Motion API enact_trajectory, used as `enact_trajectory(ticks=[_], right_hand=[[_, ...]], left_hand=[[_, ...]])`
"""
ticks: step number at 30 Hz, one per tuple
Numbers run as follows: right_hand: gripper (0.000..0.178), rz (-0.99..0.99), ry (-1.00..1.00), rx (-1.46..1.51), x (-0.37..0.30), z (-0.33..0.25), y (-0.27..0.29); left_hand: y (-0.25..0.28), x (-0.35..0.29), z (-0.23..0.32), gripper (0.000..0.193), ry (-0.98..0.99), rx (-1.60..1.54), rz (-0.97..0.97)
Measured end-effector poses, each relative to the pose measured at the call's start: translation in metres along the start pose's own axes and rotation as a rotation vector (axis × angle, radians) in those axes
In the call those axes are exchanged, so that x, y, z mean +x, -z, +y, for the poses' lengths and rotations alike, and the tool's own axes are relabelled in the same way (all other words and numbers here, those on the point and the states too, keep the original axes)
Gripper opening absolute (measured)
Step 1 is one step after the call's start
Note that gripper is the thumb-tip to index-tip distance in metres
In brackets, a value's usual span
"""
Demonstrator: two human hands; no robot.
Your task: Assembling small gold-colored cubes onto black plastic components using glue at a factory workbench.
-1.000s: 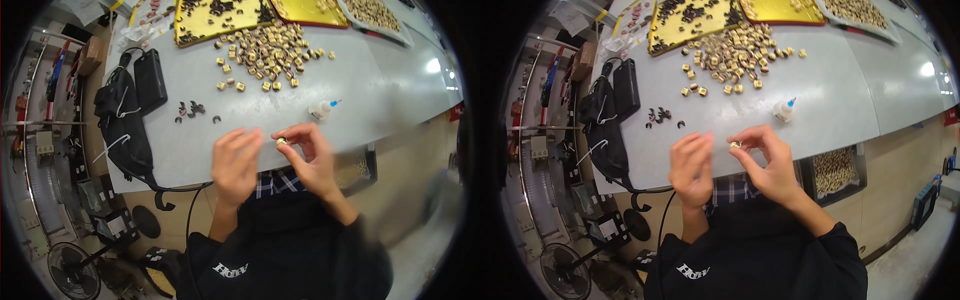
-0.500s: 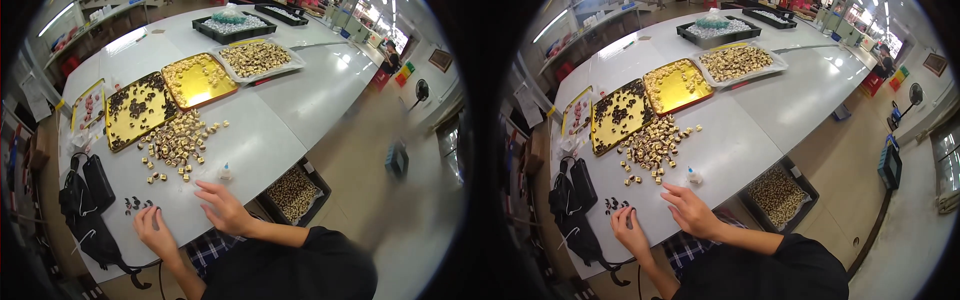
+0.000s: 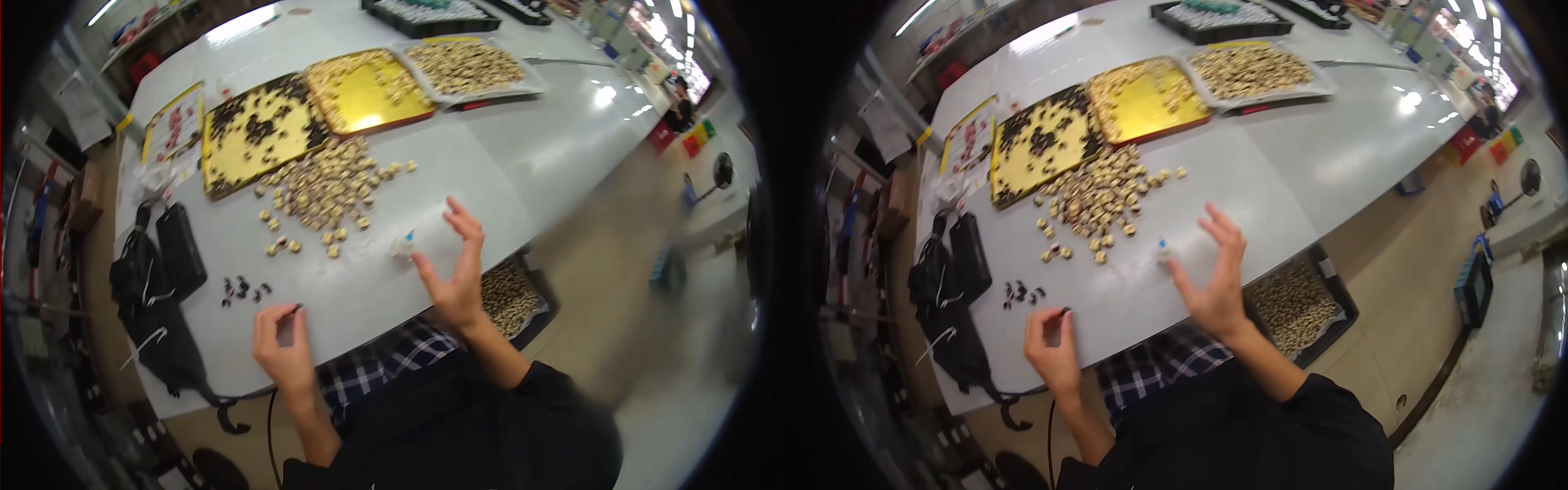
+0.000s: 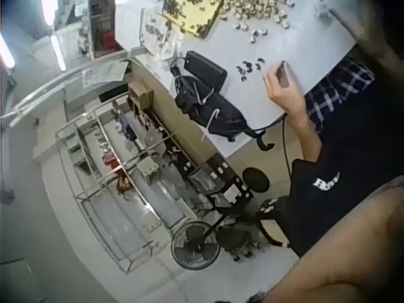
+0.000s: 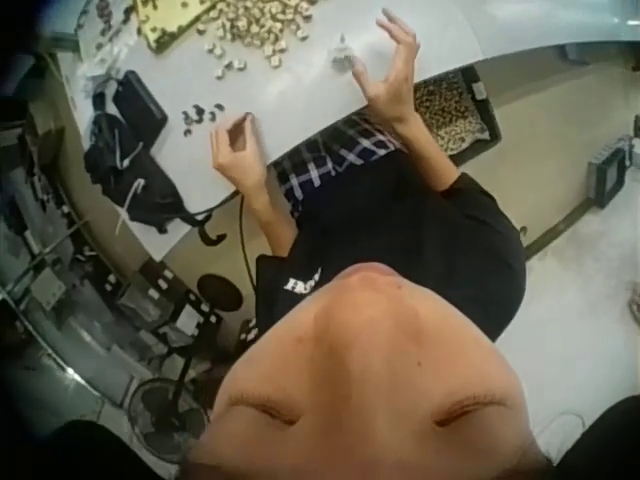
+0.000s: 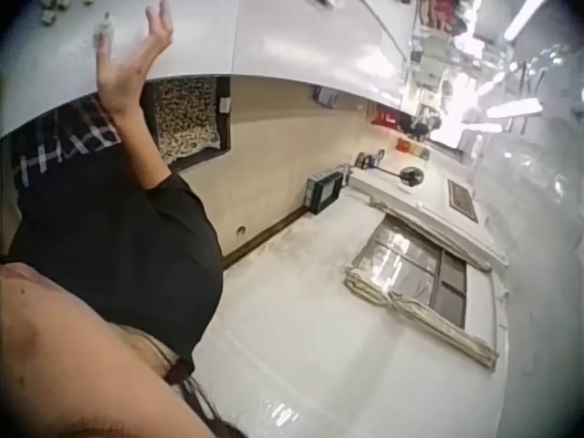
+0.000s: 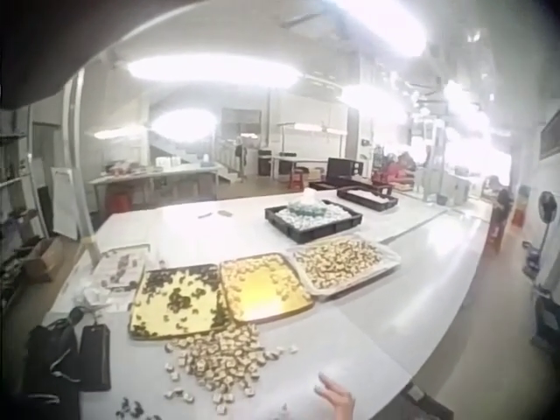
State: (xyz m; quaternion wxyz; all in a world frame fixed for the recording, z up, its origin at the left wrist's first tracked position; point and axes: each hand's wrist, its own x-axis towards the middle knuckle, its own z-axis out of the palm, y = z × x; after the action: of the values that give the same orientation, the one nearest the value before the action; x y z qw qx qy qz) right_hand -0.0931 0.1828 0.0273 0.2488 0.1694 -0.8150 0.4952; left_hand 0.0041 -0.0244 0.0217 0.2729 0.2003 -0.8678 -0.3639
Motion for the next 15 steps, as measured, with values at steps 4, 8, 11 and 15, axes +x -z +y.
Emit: enact_trajectory(ticks=[4,8,11,15], right_hand=[[0.055,-0.128,-0.017,-0.014,0.004,0.007,-0.005],[0.053,-0.277,-0.045,0.051,-0.001,0.022,-0.008],[0.050,-0.318,-0.113,0.136,-0.008,0.025,-0.013],[0.049,-0.197,-0.389,0.581,-0.007,0.006,-0.013]], left_hand=[[-0.007,-0.013,0.007,0.011,0.113,-0.540,-0.119],[-0.015,-0.016,0.008,0.014,0.184,-0.835,-0.199],[-0.017,-0.011,0.015,0.016,0.264,-0.968,-0.206],[-0.021,-0.009,0.011,0.018,0.314,-1.150,-0.255]])
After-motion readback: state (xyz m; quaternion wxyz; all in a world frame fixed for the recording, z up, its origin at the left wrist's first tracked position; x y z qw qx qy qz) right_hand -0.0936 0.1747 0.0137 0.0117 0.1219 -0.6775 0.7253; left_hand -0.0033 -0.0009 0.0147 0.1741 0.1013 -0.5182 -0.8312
